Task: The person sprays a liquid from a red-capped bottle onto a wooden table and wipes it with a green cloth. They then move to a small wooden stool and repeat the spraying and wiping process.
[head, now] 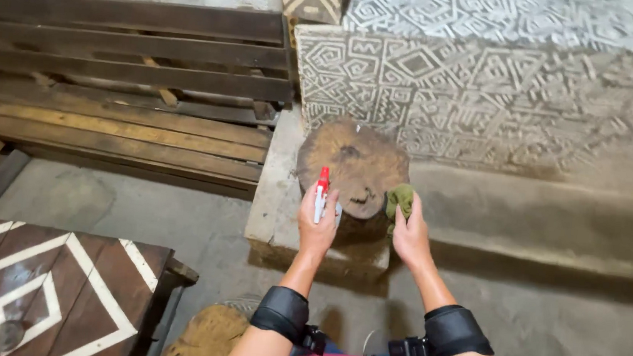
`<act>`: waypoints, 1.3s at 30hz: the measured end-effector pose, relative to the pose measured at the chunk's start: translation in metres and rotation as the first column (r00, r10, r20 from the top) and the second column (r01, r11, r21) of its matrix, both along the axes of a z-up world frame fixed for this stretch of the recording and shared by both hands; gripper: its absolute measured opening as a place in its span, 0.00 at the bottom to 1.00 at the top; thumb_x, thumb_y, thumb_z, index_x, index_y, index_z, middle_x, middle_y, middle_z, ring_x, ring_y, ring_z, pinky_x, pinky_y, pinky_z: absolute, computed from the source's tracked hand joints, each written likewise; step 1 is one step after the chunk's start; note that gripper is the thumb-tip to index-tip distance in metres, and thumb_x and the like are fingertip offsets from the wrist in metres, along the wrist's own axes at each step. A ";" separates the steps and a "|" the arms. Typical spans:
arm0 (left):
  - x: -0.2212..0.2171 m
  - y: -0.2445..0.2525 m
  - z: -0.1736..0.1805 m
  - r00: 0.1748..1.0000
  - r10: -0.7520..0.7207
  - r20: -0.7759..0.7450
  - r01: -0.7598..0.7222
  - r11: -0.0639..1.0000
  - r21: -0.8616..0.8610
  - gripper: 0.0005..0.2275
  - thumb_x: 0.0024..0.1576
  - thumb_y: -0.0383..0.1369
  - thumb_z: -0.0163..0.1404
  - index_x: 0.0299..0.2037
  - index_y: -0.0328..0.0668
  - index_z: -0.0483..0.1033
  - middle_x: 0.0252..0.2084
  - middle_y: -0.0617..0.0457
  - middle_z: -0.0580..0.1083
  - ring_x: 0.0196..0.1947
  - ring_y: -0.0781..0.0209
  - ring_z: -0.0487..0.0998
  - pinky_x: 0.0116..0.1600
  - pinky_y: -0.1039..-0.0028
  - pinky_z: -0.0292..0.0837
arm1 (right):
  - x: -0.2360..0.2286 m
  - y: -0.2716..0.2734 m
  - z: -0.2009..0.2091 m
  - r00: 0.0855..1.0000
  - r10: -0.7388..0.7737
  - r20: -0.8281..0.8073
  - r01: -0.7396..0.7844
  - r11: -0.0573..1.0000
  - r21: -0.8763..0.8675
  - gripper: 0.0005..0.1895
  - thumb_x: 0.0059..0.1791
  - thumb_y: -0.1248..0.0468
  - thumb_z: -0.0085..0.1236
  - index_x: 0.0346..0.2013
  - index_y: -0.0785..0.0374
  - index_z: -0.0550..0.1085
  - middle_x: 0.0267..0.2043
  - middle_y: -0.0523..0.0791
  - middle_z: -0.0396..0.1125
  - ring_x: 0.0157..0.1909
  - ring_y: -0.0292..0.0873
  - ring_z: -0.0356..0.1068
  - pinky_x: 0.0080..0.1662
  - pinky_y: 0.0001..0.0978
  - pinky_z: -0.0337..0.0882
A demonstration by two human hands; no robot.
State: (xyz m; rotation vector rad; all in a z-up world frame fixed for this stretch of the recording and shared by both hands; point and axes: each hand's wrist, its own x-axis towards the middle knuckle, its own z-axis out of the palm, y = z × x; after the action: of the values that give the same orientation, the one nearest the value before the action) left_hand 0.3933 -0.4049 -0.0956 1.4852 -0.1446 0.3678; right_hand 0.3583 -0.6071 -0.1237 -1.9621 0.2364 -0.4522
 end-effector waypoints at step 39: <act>0.213 -0.053 -0.042 0.930 0.212 -0.300 -0.163 0.970 0.180 0.08 0.60 0.31 0.53 0.47 0.36 0.77 0.31 0.48 0.75 0.22 0.62 0.78 0.28 0.71 0.72 | 0.231 -0.024 -0.056 0.641 0.152 -0.753 -0.746 0.354 -0.564 0.34 0.52 0.35 0.44 0.69 0.42 0.62 0.78 0.45 0.45 0.82 0.54 0.33 0.71 0.76 0.30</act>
State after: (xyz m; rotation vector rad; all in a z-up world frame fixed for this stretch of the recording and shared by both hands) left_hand 0.6059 -0.4578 -0.1378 1.6953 0.2344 0.2706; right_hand 0.5893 -0.6307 -0.1796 -2.9964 -0.2966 0.6582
